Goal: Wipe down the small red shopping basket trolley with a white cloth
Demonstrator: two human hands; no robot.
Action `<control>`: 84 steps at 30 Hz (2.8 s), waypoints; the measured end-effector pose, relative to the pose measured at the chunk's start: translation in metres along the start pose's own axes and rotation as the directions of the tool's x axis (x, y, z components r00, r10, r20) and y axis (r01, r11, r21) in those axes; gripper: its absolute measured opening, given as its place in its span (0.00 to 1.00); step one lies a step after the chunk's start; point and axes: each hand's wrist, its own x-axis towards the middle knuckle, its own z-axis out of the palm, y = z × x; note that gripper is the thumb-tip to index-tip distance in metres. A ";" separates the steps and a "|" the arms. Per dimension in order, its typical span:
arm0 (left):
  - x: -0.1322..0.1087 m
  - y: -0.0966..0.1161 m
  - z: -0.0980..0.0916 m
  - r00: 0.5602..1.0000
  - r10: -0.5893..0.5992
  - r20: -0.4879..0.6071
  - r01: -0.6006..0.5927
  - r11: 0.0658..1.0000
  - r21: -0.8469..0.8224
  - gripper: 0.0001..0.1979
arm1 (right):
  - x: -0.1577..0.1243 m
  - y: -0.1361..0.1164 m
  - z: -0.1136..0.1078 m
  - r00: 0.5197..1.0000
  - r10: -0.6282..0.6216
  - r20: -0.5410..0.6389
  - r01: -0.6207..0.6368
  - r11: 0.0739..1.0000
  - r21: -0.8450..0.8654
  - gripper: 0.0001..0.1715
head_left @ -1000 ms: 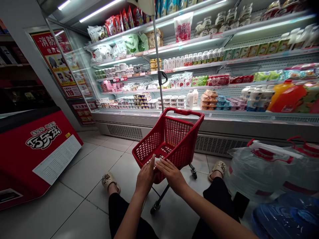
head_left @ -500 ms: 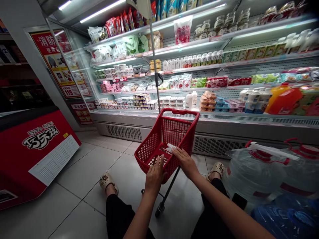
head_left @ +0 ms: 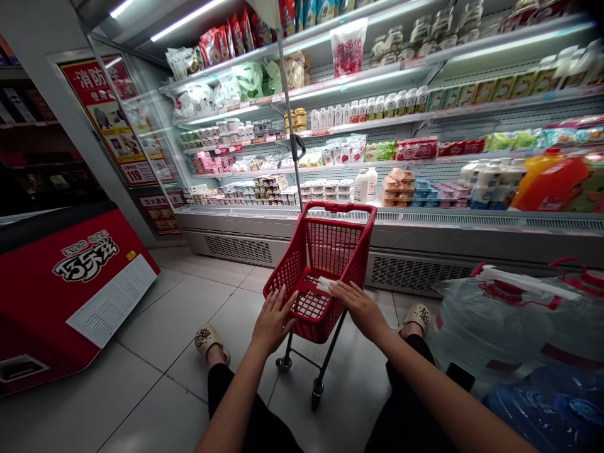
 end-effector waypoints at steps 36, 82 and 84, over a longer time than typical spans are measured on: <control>-0.002 0.117 0.001 0.989 0.026 -0.143 -0.038 0.996 -0.083 0.43 | -0.058 -0.064 -0.004 0.975 0.199 -0.096 -0.192 0.978 0.080 0.44; 0.004 0.147 0.000 0.982 0.162 -0.097 -0.178 0.964 -0.199 0.52 | -0.075 -0.056 -0.005 0.980 0.153 -0.129 -0.147 0.987 0.057 0.47; 0.010 0.133 -0.002 0.972 0.213 -0.099 -0.227 0.960 -0.163 0.51 | -0.079 -0.052 -0.010 0.989 0.107 -0.103 -0.103 0.994 0.046 0.47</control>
